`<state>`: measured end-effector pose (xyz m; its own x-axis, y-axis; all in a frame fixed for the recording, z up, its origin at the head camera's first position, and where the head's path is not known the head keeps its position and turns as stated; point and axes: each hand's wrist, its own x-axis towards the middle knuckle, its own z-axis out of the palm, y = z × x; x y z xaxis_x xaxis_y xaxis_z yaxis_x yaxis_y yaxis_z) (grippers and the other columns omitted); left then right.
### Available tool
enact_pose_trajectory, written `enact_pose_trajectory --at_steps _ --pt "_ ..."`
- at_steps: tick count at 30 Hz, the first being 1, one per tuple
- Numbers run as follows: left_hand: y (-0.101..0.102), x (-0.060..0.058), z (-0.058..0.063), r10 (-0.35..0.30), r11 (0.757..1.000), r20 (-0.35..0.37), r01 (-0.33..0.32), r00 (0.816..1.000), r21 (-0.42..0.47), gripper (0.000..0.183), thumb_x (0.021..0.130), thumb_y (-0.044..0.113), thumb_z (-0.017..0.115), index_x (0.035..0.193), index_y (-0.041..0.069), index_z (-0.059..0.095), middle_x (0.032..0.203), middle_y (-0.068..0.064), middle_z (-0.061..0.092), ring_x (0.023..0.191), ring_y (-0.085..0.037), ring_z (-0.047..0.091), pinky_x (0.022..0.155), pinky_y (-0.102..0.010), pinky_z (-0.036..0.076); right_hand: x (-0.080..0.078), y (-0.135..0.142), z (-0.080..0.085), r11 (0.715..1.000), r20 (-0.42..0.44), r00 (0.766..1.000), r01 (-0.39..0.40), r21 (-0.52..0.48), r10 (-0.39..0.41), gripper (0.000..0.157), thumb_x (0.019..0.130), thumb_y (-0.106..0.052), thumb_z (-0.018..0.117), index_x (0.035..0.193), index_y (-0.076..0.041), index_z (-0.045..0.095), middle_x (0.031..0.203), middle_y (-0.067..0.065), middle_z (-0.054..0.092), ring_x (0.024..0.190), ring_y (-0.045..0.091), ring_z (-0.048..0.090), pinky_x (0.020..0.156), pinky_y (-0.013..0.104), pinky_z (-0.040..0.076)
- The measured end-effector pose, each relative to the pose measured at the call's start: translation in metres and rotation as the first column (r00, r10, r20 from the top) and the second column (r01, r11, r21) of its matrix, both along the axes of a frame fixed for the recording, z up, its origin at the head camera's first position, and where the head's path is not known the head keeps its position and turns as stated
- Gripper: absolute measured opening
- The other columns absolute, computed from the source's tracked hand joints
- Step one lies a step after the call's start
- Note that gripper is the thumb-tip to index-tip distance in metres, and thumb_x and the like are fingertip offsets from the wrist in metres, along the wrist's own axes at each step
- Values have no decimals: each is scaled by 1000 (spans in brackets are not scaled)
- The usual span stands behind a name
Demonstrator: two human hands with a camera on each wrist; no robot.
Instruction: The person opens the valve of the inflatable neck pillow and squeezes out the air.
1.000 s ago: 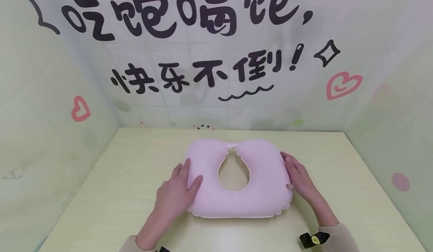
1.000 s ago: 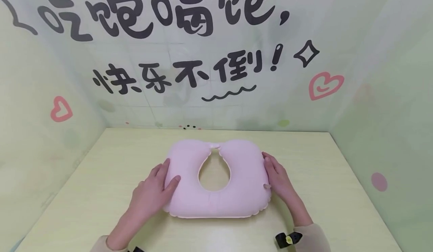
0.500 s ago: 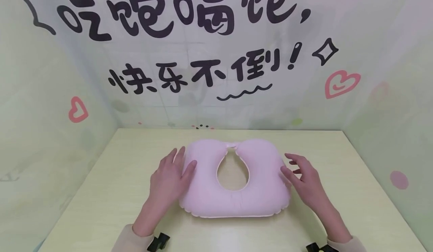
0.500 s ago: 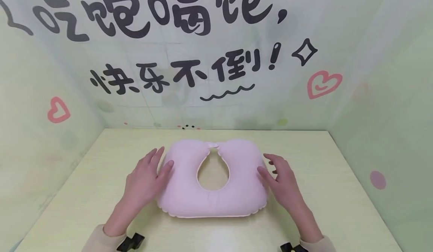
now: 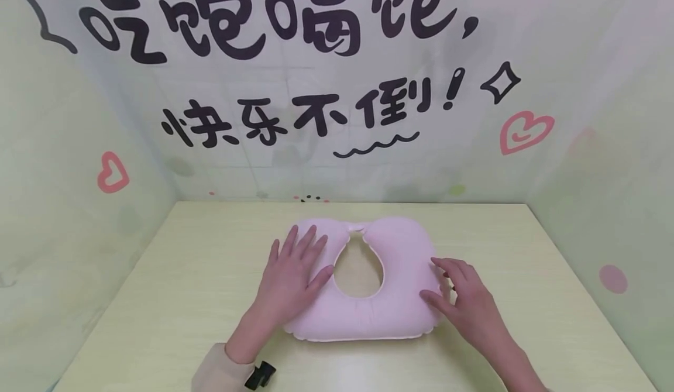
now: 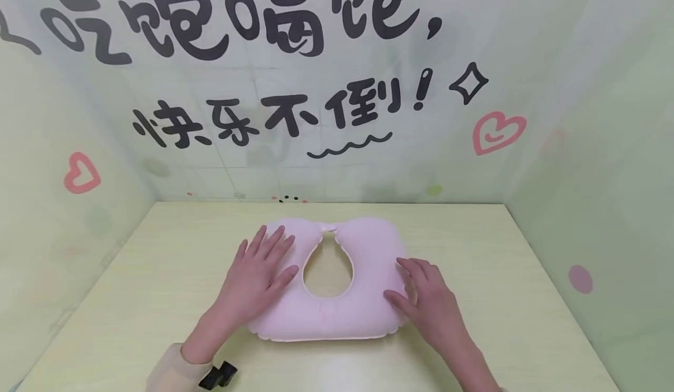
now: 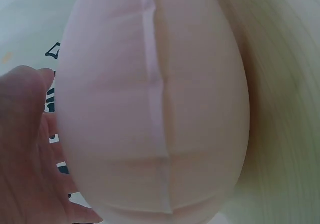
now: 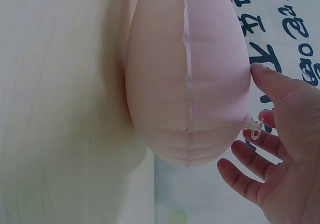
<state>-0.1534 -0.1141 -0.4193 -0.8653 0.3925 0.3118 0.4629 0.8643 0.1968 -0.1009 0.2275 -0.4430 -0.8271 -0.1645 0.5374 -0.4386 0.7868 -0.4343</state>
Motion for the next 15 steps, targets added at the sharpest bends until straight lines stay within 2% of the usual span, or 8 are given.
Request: enact_pose_trajectory --at_steps 5,8,11,15 --pt "2 1 -6 -3 999 24 4 1000 -42 62 102 54 54 152 16 53 162 -11 39 151 -46 23 112 -75 20 -2 0 -4 1000 -88 996 -6 20 8 58 72 -6 90 125 -2 65 117 10 65 97 24 63 65 31 56" --pt "2 1 -10 -13 998 37 15 999 -64 62 102 54 53 151 16 54 162 -11 38 151 -47 23 111 -76 20 -1 2 -6 1000 -117 993 -2 30 5 48 72 -2 89 115 -2 70 114 10 66 98 25 63 66 29 55" --pt "3 1 -12 -32 998 41 34 999 -59 61 101 53 56 148 15 57 162 -13 37 150 -48 21 110 -76 22 -1 4 -8 1000 -140 990 -4 27 7 39 73 1 87 108 -4 72 112 9 67 99 25 62 68 23 53" --pt "2 0 -14 -52 997 40 55 998 -54 59 99 50 58 145 13 60 163 -15 36 151 -49 19 109 -77 23 0 4 -11 1000 -163 986 -19 -5 18 35 73 5 85 106 -4 73 110 7 68 94 21 63 68 20 52"
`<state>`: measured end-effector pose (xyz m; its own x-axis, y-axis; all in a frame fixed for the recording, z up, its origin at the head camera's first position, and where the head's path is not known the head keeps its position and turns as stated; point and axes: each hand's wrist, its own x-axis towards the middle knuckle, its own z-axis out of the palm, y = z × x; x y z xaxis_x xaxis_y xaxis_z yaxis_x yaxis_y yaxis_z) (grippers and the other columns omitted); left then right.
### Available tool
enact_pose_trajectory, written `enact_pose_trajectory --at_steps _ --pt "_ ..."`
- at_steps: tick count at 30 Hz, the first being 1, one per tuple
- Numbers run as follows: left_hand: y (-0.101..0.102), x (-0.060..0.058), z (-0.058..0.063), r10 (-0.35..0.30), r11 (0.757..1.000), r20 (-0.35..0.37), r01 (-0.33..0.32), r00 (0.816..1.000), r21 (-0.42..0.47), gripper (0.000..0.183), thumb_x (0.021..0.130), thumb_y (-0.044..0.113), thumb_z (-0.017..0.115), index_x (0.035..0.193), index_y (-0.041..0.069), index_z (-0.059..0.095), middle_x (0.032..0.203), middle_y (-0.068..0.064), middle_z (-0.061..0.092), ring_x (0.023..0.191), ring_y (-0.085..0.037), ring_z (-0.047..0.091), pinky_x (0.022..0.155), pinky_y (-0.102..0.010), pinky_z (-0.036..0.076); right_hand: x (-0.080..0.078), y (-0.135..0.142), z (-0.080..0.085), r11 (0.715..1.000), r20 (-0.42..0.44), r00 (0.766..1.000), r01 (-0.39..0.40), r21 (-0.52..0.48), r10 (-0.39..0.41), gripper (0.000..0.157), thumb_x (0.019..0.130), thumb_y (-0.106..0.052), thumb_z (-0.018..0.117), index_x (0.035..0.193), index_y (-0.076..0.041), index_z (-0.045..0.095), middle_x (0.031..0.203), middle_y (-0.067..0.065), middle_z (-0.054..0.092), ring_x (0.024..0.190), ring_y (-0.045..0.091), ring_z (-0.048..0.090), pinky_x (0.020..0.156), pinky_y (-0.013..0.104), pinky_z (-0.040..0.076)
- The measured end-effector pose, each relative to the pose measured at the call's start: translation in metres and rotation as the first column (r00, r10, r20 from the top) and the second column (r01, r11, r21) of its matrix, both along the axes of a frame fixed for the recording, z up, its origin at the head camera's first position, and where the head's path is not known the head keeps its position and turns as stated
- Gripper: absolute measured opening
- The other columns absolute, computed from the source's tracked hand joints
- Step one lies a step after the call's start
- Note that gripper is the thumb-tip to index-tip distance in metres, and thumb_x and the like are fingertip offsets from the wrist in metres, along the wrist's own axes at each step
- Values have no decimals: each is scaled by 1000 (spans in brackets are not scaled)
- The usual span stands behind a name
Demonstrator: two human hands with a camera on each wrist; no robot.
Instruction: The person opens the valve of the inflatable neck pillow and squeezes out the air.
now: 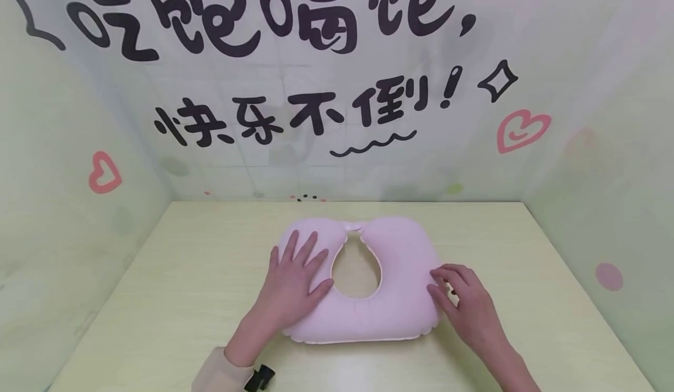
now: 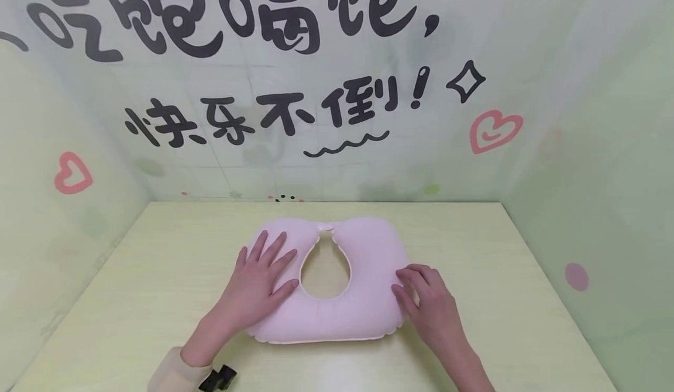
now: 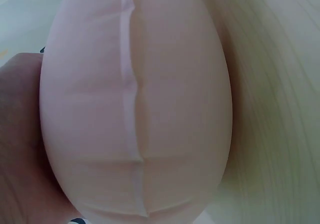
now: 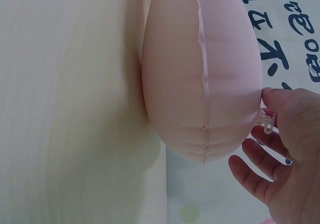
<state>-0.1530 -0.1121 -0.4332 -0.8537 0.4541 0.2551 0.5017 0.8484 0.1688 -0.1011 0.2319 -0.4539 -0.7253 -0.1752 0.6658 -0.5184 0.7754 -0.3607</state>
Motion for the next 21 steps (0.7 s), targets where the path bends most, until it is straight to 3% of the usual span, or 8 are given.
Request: enact_pose_trajectory --at_steps 7,10,12,15,19,21 --pt "-3 1 -1 -4 1000 3 4 1000 2 57 100 47 58 145 12 60 163 -15 35 151 -49 18 109 -77 22 1 -2 -4 1000 -45 999 -11 -29 10 30 74 9 83 100 -2 74 102 6 69 80 16 65 63 20 54" --pt "-3 1 -1 -6 1000 -4 6 1000 2 56 100 45 59 144 12 61 163 -15 36 150 -49 20 109 -77 23 2 0 -6 1000 -69 998 10 -25 -12 9 93 -12 76 96 -4 74 94 2 68 71 11 61 57 17 50" --pt "-3 0 -1 -7 1000 -6 7 1000 0 56 99 45 60 144 12 61 162 -16 37 150 -50 20 108 -77 24 3 1 -8 999 -92 995 36 -22 -38 30 103 -32 65 92 -6 74 87 -1 66 64 7 57 53 15 45" --pt "-3 0 -1 -6 1000 -2 6 1000 -4 56 100 45 59 144 12 61 162 -16 36 150 -50 20 108 -77 24 3 2 -12 998 -130 990 60 -27 -63 52 106 -51 49 88 -8 73 76 -5 62 57 3 50 48 14 39" --pt "-4 -1 -1 -6 1000 9 6 1000 -2 56 100 45 58 145 12 60 163 -15 35 151 -49 19 108 -77 24 4 3 -15 998 -137 989 49 -45 -55 50 107 -50 48 90 -9 73 74 -7 61 59 1 47 49 14 39" --pt "-4 -1 -1 -10 1000 12 10 1000 3 56 100 44 58 145 11 60 163 -15 35 150 -49 19 108 -77 24 5 3 -15 997 -121 991 47 -54 -53 42 107 -44 54 91 -9 72 75 -7 62 60 1 48 51 14 39"
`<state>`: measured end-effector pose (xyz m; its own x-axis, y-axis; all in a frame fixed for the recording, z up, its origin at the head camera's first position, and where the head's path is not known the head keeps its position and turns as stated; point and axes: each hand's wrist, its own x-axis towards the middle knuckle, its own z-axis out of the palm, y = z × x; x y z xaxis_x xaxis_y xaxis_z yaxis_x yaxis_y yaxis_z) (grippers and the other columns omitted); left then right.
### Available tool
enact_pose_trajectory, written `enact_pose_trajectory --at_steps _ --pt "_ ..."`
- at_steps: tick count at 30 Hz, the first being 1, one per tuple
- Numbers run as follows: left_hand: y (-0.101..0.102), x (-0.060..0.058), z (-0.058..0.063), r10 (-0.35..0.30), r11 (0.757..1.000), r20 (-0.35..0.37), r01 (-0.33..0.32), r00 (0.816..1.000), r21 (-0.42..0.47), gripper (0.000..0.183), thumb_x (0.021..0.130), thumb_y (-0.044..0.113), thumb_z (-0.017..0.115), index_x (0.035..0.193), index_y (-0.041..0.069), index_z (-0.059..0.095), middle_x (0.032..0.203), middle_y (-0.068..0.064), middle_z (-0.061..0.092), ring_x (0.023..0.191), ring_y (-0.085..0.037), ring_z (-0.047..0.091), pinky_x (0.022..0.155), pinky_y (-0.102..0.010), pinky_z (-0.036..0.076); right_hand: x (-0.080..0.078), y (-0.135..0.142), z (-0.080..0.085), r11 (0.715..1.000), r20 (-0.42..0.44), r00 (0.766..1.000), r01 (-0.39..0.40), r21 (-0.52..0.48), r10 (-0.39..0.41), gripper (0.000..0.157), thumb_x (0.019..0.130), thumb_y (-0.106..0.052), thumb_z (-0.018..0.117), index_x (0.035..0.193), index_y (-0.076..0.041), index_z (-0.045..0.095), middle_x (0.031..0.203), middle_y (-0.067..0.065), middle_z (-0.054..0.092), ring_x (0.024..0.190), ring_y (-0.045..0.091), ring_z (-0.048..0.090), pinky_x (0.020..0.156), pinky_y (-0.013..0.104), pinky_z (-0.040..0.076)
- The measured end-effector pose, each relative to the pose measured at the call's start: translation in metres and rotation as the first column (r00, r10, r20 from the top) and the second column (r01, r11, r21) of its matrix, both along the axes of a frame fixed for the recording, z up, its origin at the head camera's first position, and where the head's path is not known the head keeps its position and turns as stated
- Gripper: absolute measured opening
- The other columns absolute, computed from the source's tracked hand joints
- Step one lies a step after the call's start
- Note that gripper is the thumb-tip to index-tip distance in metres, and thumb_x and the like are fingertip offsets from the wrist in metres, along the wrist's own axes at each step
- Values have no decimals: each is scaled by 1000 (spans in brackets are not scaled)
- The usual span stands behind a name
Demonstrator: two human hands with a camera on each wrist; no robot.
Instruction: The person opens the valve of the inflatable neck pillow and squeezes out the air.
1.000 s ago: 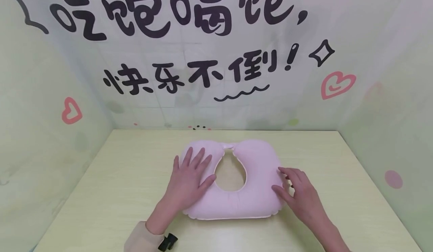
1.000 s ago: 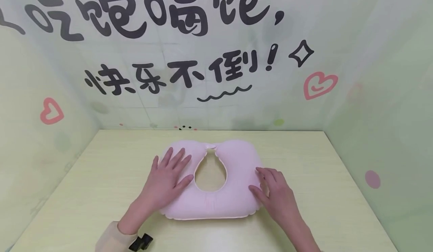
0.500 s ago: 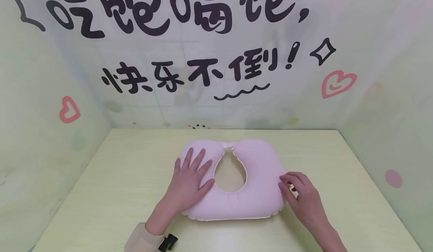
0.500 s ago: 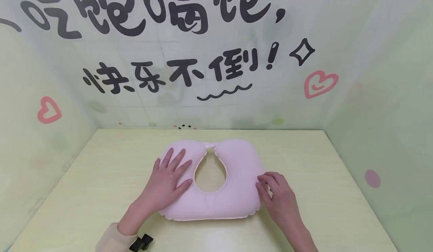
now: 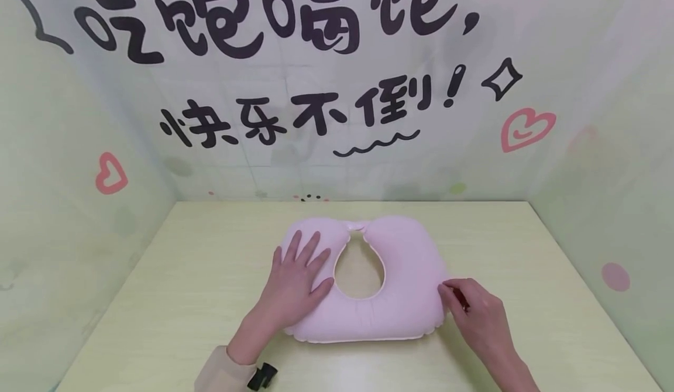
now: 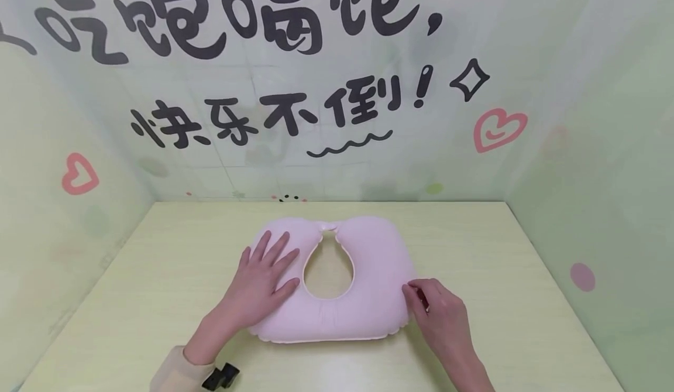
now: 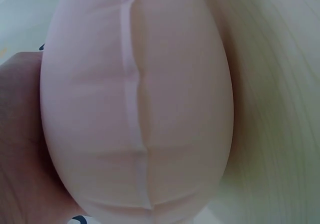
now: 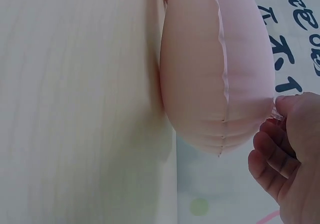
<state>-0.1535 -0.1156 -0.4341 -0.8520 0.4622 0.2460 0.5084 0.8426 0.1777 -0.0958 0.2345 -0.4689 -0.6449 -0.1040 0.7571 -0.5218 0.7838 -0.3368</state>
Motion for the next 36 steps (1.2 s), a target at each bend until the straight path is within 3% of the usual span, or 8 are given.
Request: enact_pose_trajectory --at_steps 4,6,8,25,31,36 --pt "1 0 0 -5 1000 5 5 1000 4 56 100 43 58 145 10 60 163 -16 35 150 -50 19 108 -77 23 2 0 1 999 48 999 -5 -43 7 4 93 -8 76 92 -8 72 76 -6 64 63 2 53 53 13 43" --pt "2 0 0 -4 1000 2 4 1000 5 56 100 43 59 145 10 60 163 -16 36 150 -50 20 109 -77 23 1 0 1 996 84 996 -4 -90 11 20 81 7 80 92 -7 72 76 -6 66 63 2 55 53 12 44" --pt "2 0 1 -3 1000 -1 3 1000 5 55 100 42 59 145 10 60 162 -16 36 150 -50 20 109 -77 24 1 -1 2 990 113 993 -4 -142 20 25 77 14 80 90 -6 73 74 -6 67 63 2 58 53 12 46" --pt "1 1 0 14 1000 12 -14 1000 11 55 100 42 59 146 11 59 163 -15 35 151 -49 18 109 -77 23 -1 -9 -1 916 250 966 43 -399 64 16 92 12 68 86 -1 75 67 3 68 51 6 60 48 16 50" --pt "1 2 1 15 1000 25 -15 1000 10 56 100 43 58 146 12 59 164 -15 33 151 -49 17 110 -77 22 3 -11 0 850 368 926 124 -512 87 14 98 7 63 88 4 74 70 5 68 55 5 63 53 19 55" --pt "0 2 1 12 1000 20 -12 1000 8 56 100 44 58 146 12 60 164 -15 34 151 -49 17 109 -77 23 3 -12 0 818 428 897 161 -552 112 17 102 2 60 91 6 72 70 4 67 56 9 63 53 22 56"
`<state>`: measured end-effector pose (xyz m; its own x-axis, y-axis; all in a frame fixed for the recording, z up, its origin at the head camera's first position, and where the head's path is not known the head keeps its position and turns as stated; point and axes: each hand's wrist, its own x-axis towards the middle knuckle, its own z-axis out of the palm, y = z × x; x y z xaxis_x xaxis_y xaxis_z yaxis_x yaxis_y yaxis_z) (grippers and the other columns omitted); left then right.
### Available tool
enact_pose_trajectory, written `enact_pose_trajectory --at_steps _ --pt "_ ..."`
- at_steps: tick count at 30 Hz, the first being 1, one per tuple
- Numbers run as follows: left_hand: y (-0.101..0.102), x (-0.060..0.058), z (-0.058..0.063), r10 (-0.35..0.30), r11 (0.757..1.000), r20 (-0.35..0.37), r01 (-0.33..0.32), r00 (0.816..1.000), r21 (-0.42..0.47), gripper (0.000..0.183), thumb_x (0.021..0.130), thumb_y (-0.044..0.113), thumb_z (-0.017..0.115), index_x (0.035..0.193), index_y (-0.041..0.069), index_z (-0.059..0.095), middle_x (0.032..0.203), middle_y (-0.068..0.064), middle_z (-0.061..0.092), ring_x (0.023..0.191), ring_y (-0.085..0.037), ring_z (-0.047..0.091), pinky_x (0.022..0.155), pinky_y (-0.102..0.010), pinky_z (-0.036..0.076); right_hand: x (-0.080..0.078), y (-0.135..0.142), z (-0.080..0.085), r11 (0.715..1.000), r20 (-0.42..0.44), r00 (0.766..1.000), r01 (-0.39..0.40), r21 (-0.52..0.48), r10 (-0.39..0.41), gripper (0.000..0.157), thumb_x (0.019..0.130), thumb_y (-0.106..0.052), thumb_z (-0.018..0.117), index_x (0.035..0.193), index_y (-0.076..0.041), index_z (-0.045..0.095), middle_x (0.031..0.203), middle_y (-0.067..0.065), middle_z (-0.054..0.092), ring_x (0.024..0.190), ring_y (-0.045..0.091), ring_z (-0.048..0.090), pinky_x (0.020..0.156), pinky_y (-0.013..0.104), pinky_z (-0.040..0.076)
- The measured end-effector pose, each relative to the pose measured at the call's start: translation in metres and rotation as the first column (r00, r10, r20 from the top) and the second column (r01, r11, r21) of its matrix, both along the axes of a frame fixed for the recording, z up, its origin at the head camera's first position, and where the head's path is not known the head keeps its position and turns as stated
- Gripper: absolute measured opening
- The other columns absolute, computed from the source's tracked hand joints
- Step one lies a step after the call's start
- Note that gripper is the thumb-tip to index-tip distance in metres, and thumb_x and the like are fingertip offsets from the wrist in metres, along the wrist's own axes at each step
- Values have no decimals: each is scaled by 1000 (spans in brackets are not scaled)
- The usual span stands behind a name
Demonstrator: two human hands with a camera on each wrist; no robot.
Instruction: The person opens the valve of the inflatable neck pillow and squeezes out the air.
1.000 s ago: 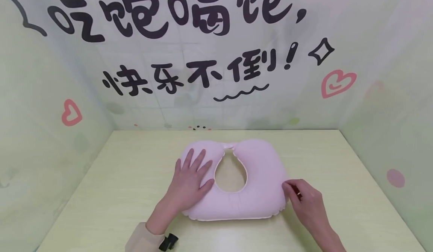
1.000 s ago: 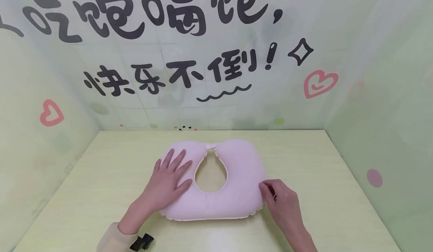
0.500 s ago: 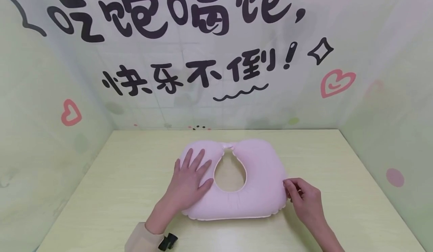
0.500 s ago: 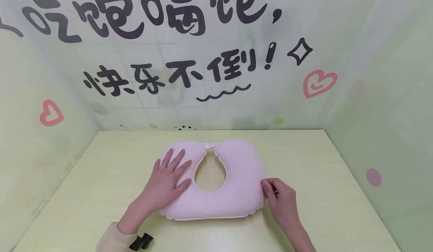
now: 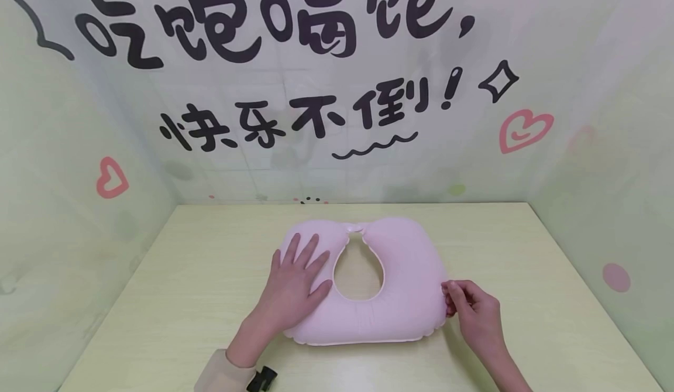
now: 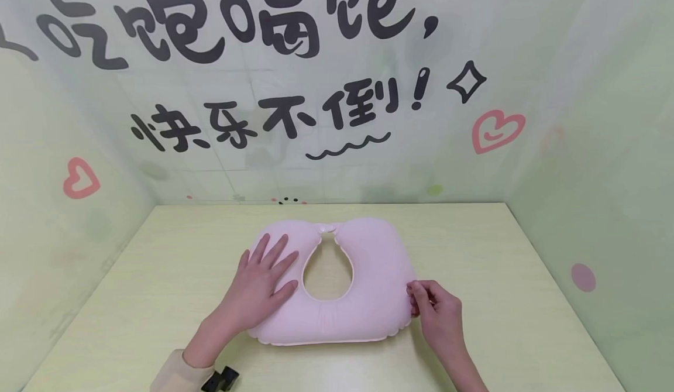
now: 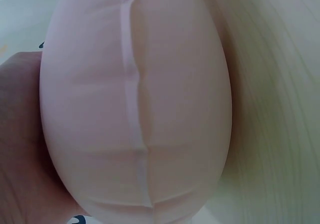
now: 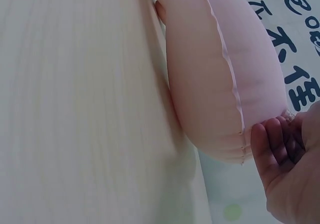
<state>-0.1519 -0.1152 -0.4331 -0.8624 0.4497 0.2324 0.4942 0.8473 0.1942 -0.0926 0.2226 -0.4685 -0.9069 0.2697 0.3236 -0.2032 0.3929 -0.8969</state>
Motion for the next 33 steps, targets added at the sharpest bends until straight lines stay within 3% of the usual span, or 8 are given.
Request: enact_pose_trajectory --at_steps 7,14,17,24,27,33 --pt "1 1 0 4 1000 4 -4 1000 -17 54 101 43 56 146 12 59 164 -15 34 152 -48 17 110 -76 23 3 -1 0 995 98 995 23 -97 -13 23 106 -5 56 98 11 71 75 5 68 60 10 64 56 26 58" --pt "0 2 0 1 1000 -7 -1 1000 6 53 100 41 58 145 12 60 163 -15 35 151 -49 18 110 -76 23 1 -2 -3 981 140 990 47 -186 -21 28 107 -9 55 100 14 70 73 2 67 60 9 63 56 25 58" --pt "-1 2 -1 1 1000 -11 -1 1000 8 52 100 40 58 144 13 61 163 -15 35 151 -49 18 110 -76 23 1 -2 -5 965 155 988 42 -258 -1 32 107 -12 55 101 17 68 73 3 66 61 9 62 56 23 57" --pt "-1 1 -3 -3 1000 -17 3 1000 6 50 100 38 58 144 13 62 163 -15 36 151 -49 19 110 -76 23 1 1 -6 899 169 983 12 -439 70 44 109 -22 51 98 19 65 74 6 64 61 13 60 56 25 56" --pt "-2 1 -4 -4 1000 -13 4 1000 5 50 101 39 58 144 14 62 163 -15 35 151 -48 18 110 -76 22 1 1 -6 899 150 985 -15 -438 89 44 110 -22 50 100 19 64 76 6 64 60 13 59 55 25 55" --pt "-1 1 -4 0 1000 -2 0 1000 16 50 100 39 59 143 13 62 163 -15 35 152 -48 18 110 -77 22 1 -2 -6 930 56 995 -61 -363 87 41 111 -18 46 101 18 64 76 5 65 56 12 57 50 25 52"
